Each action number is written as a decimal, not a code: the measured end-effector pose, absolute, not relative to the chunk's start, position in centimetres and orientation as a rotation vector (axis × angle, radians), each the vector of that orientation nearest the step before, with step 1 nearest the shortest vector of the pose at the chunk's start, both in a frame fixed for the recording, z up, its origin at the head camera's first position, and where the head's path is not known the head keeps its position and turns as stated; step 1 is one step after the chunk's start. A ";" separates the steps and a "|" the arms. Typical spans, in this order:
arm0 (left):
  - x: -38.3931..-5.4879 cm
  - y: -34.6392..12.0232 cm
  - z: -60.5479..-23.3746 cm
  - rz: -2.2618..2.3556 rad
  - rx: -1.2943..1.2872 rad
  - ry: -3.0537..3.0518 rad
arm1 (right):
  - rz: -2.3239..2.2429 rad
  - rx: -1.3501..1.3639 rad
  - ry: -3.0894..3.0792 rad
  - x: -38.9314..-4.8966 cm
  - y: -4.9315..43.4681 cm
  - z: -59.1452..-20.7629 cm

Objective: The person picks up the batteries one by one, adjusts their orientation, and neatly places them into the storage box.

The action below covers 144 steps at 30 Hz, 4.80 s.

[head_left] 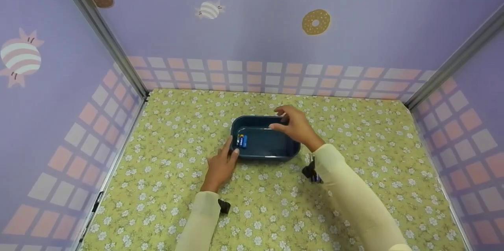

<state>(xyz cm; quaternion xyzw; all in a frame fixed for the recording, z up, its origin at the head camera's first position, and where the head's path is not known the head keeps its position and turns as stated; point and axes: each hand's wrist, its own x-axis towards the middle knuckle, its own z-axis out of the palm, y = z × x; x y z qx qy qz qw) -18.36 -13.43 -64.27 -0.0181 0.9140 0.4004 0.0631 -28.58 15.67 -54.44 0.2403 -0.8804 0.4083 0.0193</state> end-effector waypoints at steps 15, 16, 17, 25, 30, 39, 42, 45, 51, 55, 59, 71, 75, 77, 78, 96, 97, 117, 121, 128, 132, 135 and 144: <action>-18.3 -13.5 -64.2 1.206 -0.056 2.752 | 1.019 0.667 -2.656 -26.2 23.6 -52.4; -18.3 -13.5 -64.2 1.206 -0.056 2.752 | 1.016 0.663 -2.652 -26.0 24.0 -52.5; -18.3 -13.5 -64.2 1.206 -0.055 2.752 | 1.015 0.654 -2.654 -25.8 24.5 -52.7; -18.4 -13.6 -64.2 1.209 -0.060 2.765 | 0.992 0.618 -2.689 -23.8 27.6 -54.6; -18.4 -13.6 -64.0 1.216 -0.060 2.760 | 1.018 0.633 -2.713 -22.5 29.0 -56.0; -18.3 -13.7 -64.3 1.262 -0.024 2.737 | 1.053 0.621 -2.791 -20.3 31.5 -58.9; -18.3 -13.6 -64.3 1.254 -0.028 2.737 | 1.043 0.605 -2.827 -19.6 32.0 -60.0; -18.2 -13.5 -64.2 1.246 -0.028 2.738 | 1.063 0.592 -2.864 -19.0 32.3 -61.1; -18.2 -13.4 -64.1 1.239 -0.041 2.736 | 1.090 0.558 -2.929 -17.8 32.4 -62.9; -18.2 -13.4 -64.2 1.228 -0.048 2.736 | 1.067 0.558 -2.954 -17.3 32.5 -63.9; -18.2 -13.4 -64.2 1.224 -0.047 2.739 | 1.056 0.584 -2.959 -17.0 32.4 -64.7; -18.2 -13.4 -64.2 1.206 -0.047 2.747 | 1.099 0.494 -3.076 -16.5 32.1 -65.4; -18.2 -13.4 -64.2 1.214 -0.062 2.749 | 1.042 0.508 -3.083 -16.5 32.1 -65.7; -18.2 -13.4 -64.3 1.216 -0.062 2.749 | 1.018 0.524 -3.082 -16.5 32.2 -65.8; -18.2 -13.4 -64.3 1.216 -0.065 2.750 | 1.012 0.534 -3.081 -16.5 32.2 -65.9; -18.1 -13.5 -64.2 1.224 -0.061 2.746 | 0.968 0.607 -3.017 -16.6 32.1 -66.2; -18.0 -13.5 -64.2 1.226 -0.056 2.746 | 0.968 0.613 -3.012 -16.6 32.1 -66.2; -18.1 -13.4 -64.2 1.220 -0.087 2.738 | 1.018 0.554 -3.034 -16.6 32.4 -66.2; -18.1 -13.4 -64.1 1.230 -0.089 2.734 | 1.058 0.553 -3.024 -16.6 32.4 -66.0; -18.1 -13.5 -64.1 1.245 -0.064 2.738 | 1.111 0.528 -2.990 -17.1 32.5 -65.4; -18.1 -13.5 -64.1 1.236 -0.068 2.735 | 1.128 0.502 -2.969 -17.8 32.1 -64.8; -18.1 -13.5 -64.1 1.228 -0.077 2.730 | 1.179 0.490 -2.947 -18.4 31.6 -64.3; -18.0 -13.5 -64.1 1.247 -0.059 2.725 | 1.219 0.519 -2.887 -20.4 29.1 -62.8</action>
